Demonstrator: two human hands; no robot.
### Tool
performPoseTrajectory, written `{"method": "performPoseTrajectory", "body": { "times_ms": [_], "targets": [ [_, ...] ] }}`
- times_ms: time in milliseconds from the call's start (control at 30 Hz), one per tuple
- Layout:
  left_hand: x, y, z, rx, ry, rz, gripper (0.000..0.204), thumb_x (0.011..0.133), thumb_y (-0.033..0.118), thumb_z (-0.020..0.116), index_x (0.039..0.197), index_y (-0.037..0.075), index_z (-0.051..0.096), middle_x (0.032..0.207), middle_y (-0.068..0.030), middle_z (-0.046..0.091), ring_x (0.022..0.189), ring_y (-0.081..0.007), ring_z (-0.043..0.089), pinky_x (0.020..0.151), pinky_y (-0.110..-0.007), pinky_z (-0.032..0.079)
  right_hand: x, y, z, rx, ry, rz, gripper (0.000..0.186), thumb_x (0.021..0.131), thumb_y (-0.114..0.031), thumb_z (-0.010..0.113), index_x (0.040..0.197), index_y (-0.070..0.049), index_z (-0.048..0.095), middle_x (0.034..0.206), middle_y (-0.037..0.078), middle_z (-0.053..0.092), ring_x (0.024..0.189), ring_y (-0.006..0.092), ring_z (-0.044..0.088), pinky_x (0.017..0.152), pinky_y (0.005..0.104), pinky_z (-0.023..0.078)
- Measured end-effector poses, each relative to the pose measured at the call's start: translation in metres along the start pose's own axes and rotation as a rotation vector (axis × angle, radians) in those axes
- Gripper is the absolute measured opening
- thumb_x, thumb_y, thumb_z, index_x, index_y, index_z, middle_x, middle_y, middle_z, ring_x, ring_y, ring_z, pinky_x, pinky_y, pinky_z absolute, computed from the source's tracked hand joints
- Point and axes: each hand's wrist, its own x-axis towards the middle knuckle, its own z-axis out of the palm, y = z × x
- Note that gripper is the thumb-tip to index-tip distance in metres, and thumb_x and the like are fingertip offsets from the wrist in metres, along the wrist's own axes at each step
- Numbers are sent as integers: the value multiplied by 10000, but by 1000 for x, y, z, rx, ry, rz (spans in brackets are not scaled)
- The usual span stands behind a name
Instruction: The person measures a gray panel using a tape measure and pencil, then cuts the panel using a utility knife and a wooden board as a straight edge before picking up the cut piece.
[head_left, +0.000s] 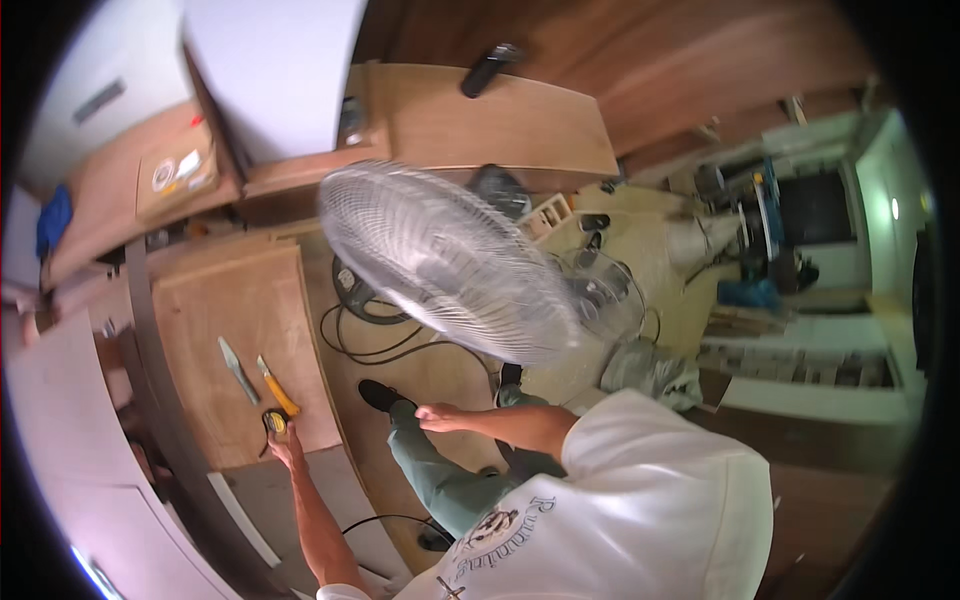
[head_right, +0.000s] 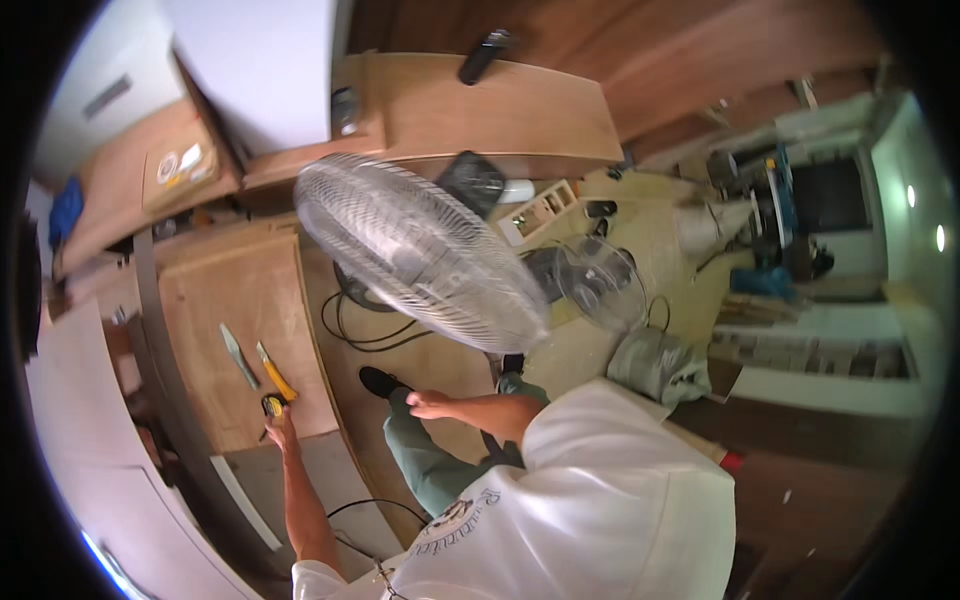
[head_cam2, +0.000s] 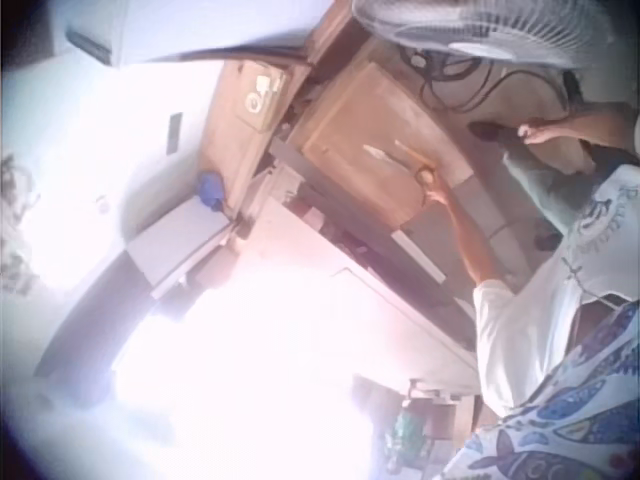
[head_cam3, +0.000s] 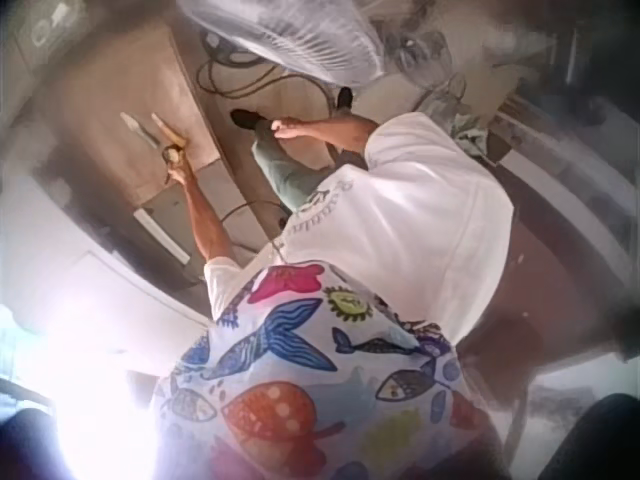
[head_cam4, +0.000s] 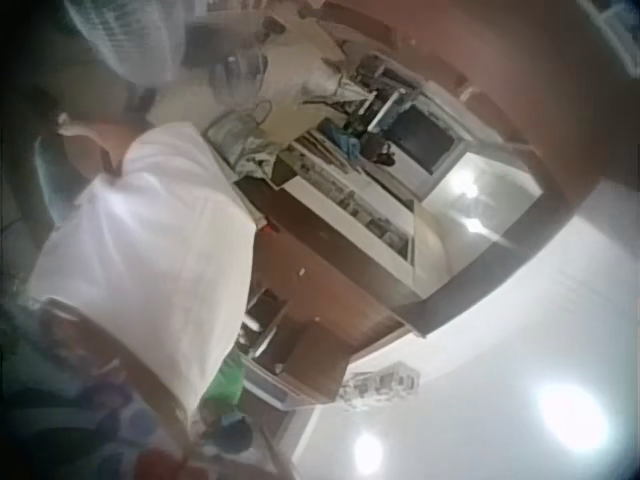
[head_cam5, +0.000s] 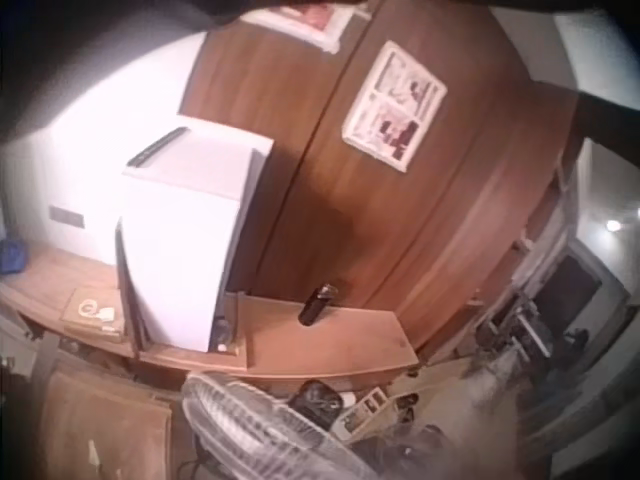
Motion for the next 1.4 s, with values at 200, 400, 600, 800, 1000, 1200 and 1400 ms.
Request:
{"method": "performPoseTrajectory", "body": {
  "times_ms": [200,400,600,800,1000,1200,1400],
  "targets": [
    [-85,23,-9,-310,-107,89,840,876,329,778,1541,85,327,1532,-224,392,1416,-345,382,1162,-516,323,-148,136,-42,156,141,-22,426,926,-290,669,1263,-34,620,1212,181,690,1043,280,707,855,400,576],
    [-267,73,44,1,-479,-82,559,967,401,578,1458,208,394,1487,-88,501,1257,-321,510,988,-519,420,-263,311,-80,680,423,-39,358,960,-253,640,1238,-27,618,1019,129,713,807,162,714,681,332,581],
    [-447,135,210,404,-666,23,440,978,389,551,1355,173,481,1301,-60,588,1082,-247,579,852,-444,488,-393,494,-98,836,731,49,396,967,-286,624,1285,-50,622,905,89,719,766,166,704,693,346,565],
    [-563,264,388,541,-752,273,415,985,384,553,1332,163,497,1247,-53,590,1041,-232,583,828,-430,494,-549,546,-79,1470,977,197,513,900,-243,712,1354,-44,583,1018,91,710,849,175,696,728,309,543],
    [-670,340,535,599,-891,462,392,992,379,554,1309,153,513,1192,-46,591,999,-216,586,805,-416,500,-639,585,-43,1767,1265,218,510,921,-268,690,1369,-59,565,1054,78,709,887,175,703,732,316,538],
    [-734,353,577,685,-903,466,369,1000,374,556,1287,143,528,1137,-39,593,957,-201,590,781,-402,505,-671,656,-95,1821,1129,-42,526,946,-257,666,1425,-100,517,1126,65,701,970,193,707,771,316,548],
    [-770,363,590,796,-848,404,349,1007,369,558,1264,133,544,1082,-32,594,915,-185,594,758,-387,511,-739,814,-263,1478,1313,-136,195,977,-271,572,1065,-112,645,917,13,684,784,127,642,675,303,519]
  ]
}}
